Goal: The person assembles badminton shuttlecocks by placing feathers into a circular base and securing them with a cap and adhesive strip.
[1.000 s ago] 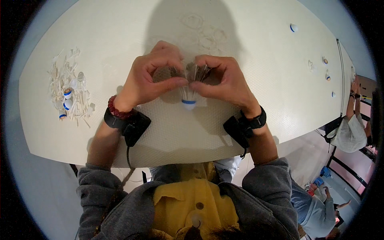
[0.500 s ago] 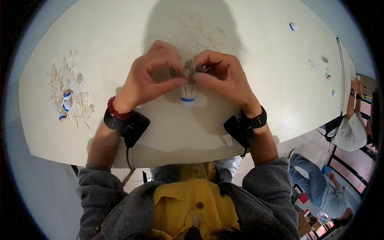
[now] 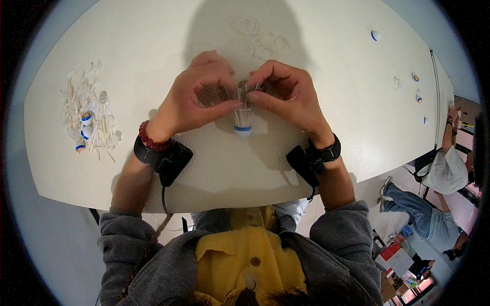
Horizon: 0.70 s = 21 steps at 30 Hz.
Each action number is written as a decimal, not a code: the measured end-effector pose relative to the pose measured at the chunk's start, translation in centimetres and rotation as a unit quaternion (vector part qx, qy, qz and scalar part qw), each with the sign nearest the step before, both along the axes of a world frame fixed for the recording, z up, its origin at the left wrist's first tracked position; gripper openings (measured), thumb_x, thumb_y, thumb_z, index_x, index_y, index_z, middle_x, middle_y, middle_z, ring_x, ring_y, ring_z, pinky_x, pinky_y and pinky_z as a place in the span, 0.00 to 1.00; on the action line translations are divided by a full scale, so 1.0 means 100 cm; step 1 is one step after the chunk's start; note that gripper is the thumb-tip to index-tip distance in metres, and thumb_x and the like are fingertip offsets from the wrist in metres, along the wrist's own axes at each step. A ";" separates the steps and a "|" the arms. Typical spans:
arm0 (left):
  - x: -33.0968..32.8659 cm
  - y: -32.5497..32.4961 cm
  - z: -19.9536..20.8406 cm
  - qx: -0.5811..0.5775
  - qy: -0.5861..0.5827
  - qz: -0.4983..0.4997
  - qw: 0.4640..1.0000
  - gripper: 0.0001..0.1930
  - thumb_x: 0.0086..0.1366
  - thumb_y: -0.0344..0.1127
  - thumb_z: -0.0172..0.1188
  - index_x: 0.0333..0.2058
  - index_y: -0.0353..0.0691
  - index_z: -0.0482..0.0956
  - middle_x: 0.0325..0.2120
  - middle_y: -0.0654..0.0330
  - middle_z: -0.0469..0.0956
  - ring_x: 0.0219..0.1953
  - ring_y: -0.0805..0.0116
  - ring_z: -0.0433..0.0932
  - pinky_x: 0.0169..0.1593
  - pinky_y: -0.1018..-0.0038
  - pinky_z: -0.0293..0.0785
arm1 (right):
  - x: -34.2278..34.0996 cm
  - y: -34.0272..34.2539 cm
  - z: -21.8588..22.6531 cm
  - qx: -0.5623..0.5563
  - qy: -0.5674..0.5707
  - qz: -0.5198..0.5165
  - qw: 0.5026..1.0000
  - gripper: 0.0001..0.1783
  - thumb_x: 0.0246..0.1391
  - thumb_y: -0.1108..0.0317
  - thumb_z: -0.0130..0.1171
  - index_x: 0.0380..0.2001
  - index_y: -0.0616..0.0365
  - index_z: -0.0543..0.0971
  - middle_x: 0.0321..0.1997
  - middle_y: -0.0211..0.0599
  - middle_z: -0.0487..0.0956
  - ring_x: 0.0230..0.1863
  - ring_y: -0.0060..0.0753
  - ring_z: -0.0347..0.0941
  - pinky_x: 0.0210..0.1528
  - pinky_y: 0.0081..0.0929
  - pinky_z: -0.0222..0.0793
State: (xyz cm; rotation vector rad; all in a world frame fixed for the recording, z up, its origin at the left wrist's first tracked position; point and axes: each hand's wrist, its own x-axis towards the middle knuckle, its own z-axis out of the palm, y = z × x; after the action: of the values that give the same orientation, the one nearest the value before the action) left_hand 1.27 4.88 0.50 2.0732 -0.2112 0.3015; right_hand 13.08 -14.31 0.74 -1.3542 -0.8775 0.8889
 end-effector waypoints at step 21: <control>0.001 0.008 -0.005 -0.042 -0.067 0.012 0.997 0.10 0.50 0.29 0.65 0.33 0.40 0.80 0.35 0.64 0.78 0.57 0.59 0.64 0.57 0.62 0.60 | 0.001 0.003 0.002 0.103 0.058 -0.083 0.989 0.13 0.51 0.67 0.63 0.41 0.57 0.77 0.35 0.30 0.80 0.36 0.20 0.76 0.45 0.20 0.73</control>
State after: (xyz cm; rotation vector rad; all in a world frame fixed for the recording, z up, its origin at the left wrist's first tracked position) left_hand 1.39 5.64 -0.02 1.9758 -0.2511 0.4572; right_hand 13.21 -14.05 0.98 -1.1657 -0.7337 0.7194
